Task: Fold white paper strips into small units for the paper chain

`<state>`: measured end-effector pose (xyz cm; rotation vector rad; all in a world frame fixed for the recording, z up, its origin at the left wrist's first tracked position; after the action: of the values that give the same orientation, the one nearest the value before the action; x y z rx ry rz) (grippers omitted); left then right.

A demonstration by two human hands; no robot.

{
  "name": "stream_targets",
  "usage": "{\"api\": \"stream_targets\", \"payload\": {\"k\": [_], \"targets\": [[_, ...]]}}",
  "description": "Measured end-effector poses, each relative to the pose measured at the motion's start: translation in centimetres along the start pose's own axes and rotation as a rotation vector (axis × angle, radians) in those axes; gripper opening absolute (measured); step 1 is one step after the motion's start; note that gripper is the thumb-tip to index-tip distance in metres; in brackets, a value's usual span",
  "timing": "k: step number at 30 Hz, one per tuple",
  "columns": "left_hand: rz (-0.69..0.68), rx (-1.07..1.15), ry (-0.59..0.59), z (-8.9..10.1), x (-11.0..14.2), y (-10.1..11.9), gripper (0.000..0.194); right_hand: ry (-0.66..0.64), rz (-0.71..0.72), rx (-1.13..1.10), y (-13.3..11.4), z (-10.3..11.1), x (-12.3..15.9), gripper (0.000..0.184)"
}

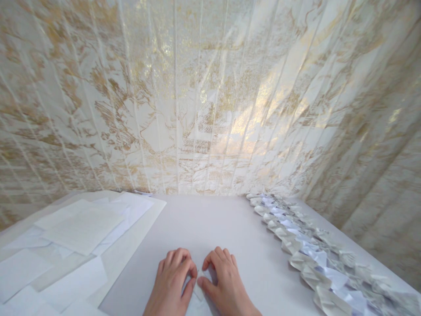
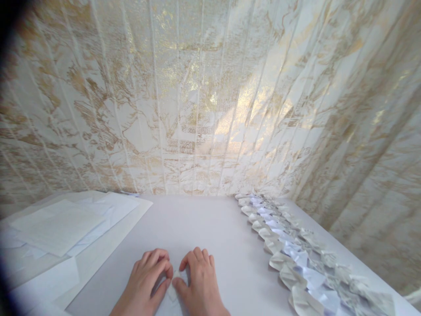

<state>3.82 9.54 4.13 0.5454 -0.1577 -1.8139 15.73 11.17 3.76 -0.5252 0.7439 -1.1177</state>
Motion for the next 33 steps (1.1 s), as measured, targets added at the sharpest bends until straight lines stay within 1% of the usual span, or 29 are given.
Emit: {"api": "stream_targets", "payload": {"k": [2, 5, 9, 11, 14, 17, 20, 21, 23, 25, 26, 28, 29, 31, 33], "targets": [[0.008, 0.019, 0.003, -0.1, 0.0, -0.2, 0.022, -0.043, -0.019, -0.033, 0.2, 0.1, -0.1, 0.028], [-0.013, 0.038, 0.052, 0.1, 0.2, -0.3, 0.030, -0.122, -0.020, -0.087, 0.6, 0.1, -0.2, 0.034], [-0.129, 0.042, 0.081, 0.1, 0.5, 0.2, 0.030, -0.133, 0.034, -0.110, 0.8, 0.4, 0.0, 0.038], [-0.171, 0.071, 0.070, 0.0, 0.6, 0.3, 0.028, -0.139, 0.058, -0.115, 0.8, 0.2, 0.1, 0.034], [-0.179, 0.172, 0.045, 0.2, 0.5, 0.2, 0.019, -0.162, 0.073, -0.098, 0.8, -0.4, 0.1, 0.025], [-0.153, 0.305, 0.013, 0.5, 0.4, 0.1, 0.004, -0.148, 0.128, -0.133, 0.3, -0.7, 0.2, 0.027], [-0.127, 0.404, 0.008, 0.9, 0.3, 0.1, 0.009, -0.088, 0.217, -0.252, -0.8, -0.2, 0.3, 0.032], [-0.118, 0.413, 0.016, 1.0, 0.3, 0.1, 0.010, -0.070, 0.250, -0.252, -1.2, 0.0, 0.4, 0.034], [-0.085, 0.388, 0.028, 0.9, 0.4, 0.0, 0.017, -0.050, 0.338, -0.131, -2.2, 0.2, 0.6, 0.035], [-0.048, 0.319, 0.023, 0.6, 0.4, -0.1, 0.027, -0.033, 0.456, 0.097, -3.4, 0.0, 1.1, 0.032], [-0.045, 0.274, 0.006, 0.3, 0.4, 0.0, 0.028, -0.016, 0.515, 0.212, -3.9, -0.3, 1.3, 0.030], [-0.072, 0.169, -0.044, -0.4, 0.4, 0.4, 0.024, 0.051, 0.617, 0.373, -4.6, -0.6, 1.9, 0.026], [-0.102, 0.111, -0.073, -0.7, 0.5, 0.7, 0.019, 0.088, 0.663, 0.415, -5.0, -0.7, 2.2, 0.023], [-0.159, -0.004, -0.102, -1.0, 0.5, 1.0, 0.016, 0.158, 0.728, 0.427, -5.4, -0.7, 2.7, 0.018], [-0.207, -0.104, -0.079, -0.6, 0.6, 1.1, 0.018, 0.189, 0.745, 0.368, -5.4, -0.3, 2.9, 0.016]]}}
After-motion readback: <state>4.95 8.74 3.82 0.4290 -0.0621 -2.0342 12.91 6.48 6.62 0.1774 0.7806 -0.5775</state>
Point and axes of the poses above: each hand's wrist, its own x-axis away from the middle knuckle, its own z-axis out of the back of the hand, y = z × x, the point moved 10 cm from there along -x, towards the middle knuckle, and after that the axes turned 9 degrees about -x, right-handed, at the moved point
